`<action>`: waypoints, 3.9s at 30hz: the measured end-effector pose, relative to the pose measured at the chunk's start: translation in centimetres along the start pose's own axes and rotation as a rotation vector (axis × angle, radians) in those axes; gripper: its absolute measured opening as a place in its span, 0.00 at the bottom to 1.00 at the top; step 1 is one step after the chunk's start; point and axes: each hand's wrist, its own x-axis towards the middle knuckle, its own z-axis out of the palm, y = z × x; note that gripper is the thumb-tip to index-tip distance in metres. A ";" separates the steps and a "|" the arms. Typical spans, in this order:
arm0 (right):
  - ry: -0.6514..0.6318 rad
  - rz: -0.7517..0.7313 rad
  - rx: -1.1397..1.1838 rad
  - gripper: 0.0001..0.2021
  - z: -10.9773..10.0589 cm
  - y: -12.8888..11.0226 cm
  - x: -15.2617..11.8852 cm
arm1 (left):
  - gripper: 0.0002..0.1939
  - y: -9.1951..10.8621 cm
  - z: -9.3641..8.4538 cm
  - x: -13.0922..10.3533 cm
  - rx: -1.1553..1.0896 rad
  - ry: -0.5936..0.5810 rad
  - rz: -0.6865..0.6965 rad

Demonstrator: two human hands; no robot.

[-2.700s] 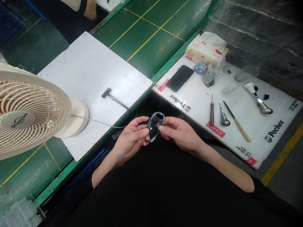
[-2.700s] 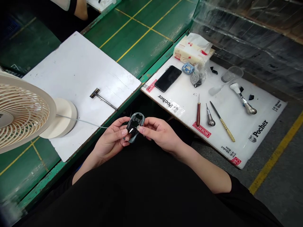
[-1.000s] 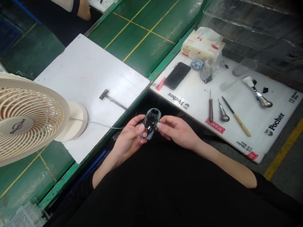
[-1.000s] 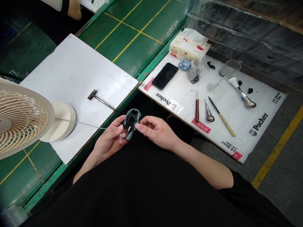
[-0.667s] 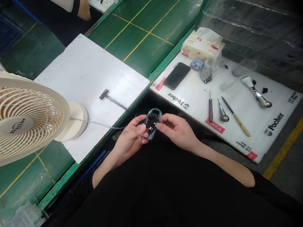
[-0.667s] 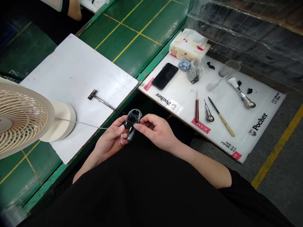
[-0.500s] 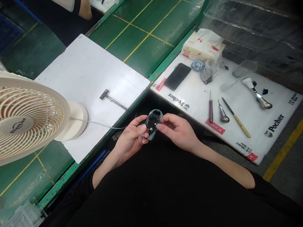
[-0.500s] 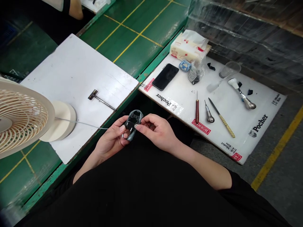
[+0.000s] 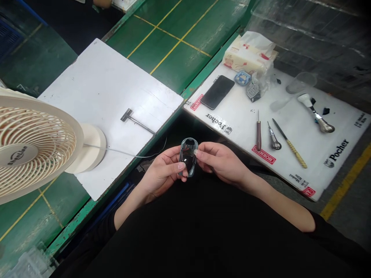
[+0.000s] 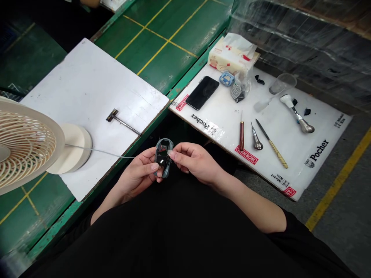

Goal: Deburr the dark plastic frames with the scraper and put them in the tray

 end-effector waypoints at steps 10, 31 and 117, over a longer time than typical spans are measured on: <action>-0.070 0.120 0.134 0.31 0.2 -0.4 0.1 | 0.20 0.0 -0.2 0.3 0.008 -0.051 0.014; -0.161 -0.124 -0.024 0.25 -0.1 0.2 0.0 | 0.19 -0.6 -0.2 0.2 -0.093 -0.191 -0.092; 0.237 -0.337 -0.062 0.11 -0.1 -1.5 -2.2 | 0.32 -0.3 0.6 -1.0 0.849 0.239 0.684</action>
